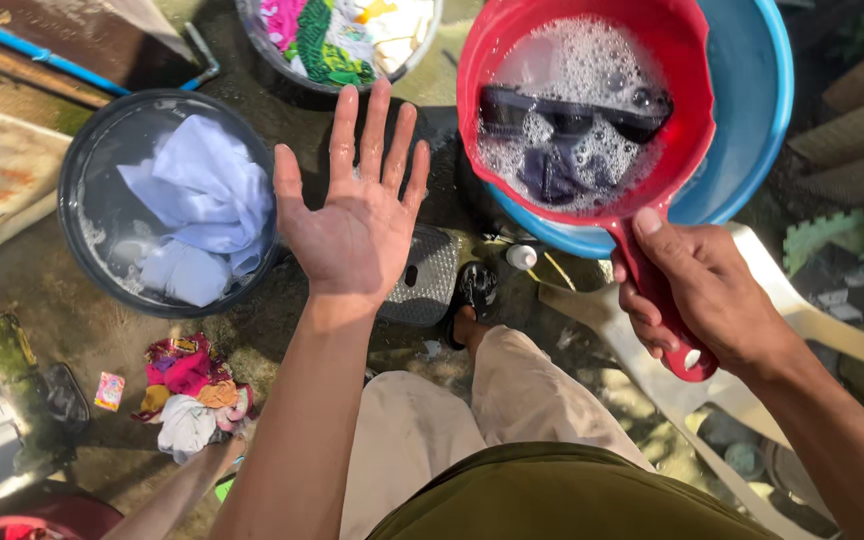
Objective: The person gathers wet clothes from a blue basin, carries them to a washing machine, and places them inside the drum before pouring soapy water from a red dipper into the machine.
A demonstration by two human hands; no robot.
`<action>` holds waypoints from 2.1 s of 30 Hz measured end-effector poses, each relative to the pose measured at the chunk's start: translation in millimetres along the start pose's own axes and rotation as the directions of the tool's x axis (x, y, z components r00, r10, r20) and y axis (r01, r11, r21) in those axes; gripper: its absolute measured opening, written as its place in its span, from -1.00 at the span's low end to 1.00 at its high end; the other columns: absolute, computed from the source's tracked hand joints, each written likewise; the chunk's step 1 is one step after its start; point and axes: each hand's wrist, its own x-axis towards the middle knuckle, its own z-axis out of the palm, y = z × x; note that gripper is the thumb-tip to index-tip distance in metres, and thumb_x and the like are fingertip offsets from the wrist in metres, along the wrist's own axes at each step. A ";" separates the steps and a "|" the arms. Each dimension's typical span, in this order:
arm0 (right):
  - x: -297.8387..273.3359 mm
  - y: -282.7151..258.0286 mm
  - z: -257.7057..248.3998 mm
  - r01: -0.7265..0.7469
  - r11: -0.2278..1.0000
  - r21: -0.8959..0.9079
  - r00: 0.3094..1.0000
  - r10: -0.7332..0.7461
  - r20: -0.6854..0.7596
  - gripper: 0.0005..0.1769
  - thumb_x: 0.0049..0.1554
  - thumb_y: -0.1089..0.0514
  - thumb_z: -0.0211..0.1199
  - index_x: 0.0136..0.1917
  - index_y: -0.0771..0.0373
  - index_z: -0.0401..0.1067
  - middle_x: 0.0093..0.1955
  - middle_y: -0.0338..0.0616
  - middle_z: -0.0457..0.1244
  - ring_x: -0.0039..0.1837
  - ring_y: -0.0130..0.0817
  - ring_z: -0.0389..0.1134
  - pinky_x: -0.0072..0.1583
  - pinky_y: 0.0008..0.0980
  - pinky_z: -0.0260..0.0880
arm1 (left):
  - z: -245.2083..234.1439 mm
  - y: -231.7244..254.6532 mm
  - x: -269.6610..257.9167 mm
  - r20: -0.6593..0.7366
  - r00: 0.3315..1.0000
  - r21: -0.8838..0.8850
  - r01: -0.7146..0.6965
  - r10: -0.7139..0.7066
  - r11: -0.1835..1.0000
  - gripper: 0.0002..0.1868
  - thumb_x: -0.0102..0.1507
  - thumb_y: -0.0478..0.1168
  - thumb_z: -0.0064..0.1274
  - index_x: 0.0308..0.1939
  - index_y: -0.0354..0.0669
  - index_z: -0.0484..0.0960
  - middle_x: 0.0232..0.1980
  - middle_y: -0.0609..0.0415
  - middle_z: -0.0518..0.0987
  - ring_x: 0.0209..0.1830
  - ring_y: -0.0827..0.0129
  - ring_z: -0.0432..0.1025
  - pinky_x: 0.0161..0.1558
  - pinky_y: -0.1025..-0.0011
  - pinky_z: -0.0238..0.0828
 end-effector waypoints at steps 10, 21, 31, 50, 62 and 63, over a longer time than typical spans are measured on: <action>-33.4 -8.3 89.5 -0.054 0.986 -0.158 0.964 0.093 0.248 -0.30 0.24 -0.33 -0.04 -0.27 0.39 0.35 -0.63 -0.11 0.08 -0.66 -0.38 0.02 -0.55 -0.33 0.08 | 35.3 61.2 -178.6 -0.121 0.918 -0.187 -0.395 0.378 0.899 -0.29 0.41 0.25 -0.16 0.51 -0.09 0.34 0.66 0.04 0.21 0.69 0.16 0.06 0.59 0.10 0.12; -85.6 32.4 224.2 0.144 0.879 -0.455 0.779 0.182 0.599 -0.37 0.34 -0.24 -0.13 -0.13 0.41 0.33 -0.58 -0.10 0.07 -0.64 -0.36 0.04 -0.57 -0.34 0.07 | 16.8 82.8 -426.1 -0.254 0.593 -0.122 -0.803 0.764 0.583 -0.29 0.41 0.26 -0.19 0.52 -0.06 0.32 0.64 0.03 0.24 0.61 0.18 0.17 0.55 0.13 0.14; -157.2 91.1 387.4 0.288 0.731 -0.618 0.522 0.422 0.742 -0.40 0.36 -0.24 -0.10 -0.04 0.41 0.26 -0.56 -0.02 0.12 -0.65 -0.30 0.07 -0.57 -0.28 0.13 | 11.3 31.9 -634.7 -0.407 0.165 -0.069 -0.986 0.898 0.150 -0.28 0.38 0.25 -0.17 0.49 -0.08 0.34 0.60 0.05 0.27 0.58 0.18 0.18 0.53 0.14 0.11; -321.1 225.8 674.0 0.701 0.475 -0.532 0.062 0.702 0.709 -0.43 0.40 -0.21 -0.07 -0.03 0.40 0.26 -0.51 -0.06 0.12 -0.61 -0.34 0.10 -0.54 -0.28 0.25 | 2.2 -14.4 -876.3 -0.352 -0.570 0.053 -0.804 0.743 -0.592 -0.30 0.41 0.15 -0.20 0.57 -0.07 0.24 0.66 0.04 0.19 0.65 0.20 0.07 0.56 0.18 0.04; -448.7 327.6 833.9 0.731 0.450 -0.513 0.051 0.714 0.698 -0.54 0.33 -0.12 0.00 -0.04 0.39 0.24 -0.54 -0.06 0.10 -0.63 -0.36 0.07 -0.56 -0.32 0.14 | -32.9 74.5 -1105.4 -0.343 -0.548 0.145 -0.833 0.763 -0.533 -0.28 0.41 0.15 -0.22 0.58 -0.09 0.20 0.67 0.04 0.17 0.67 0.18 0.04 0.56 0.16 0.03; -457.8 333.4 851.5 0.720 0.473 -0.508 0.008 0.727 0.687 -0.51 0.35 -0.13 -0.01 -0.06 0.42 0.25 -0.51 -0.09 0.09 -0.62 -0.37 0.08 -0.56 -0.33 0.15 | -37.1 85.2 -1121.5 -0.339 -0.545 0.143 -0.835 0.767 -0.531 -0.28 0.41 0.15 -0.22 0.58 -0.09 0.20 0.67 0.04 0.17 0.67 0.18 0.04 0.56 0.16 0.03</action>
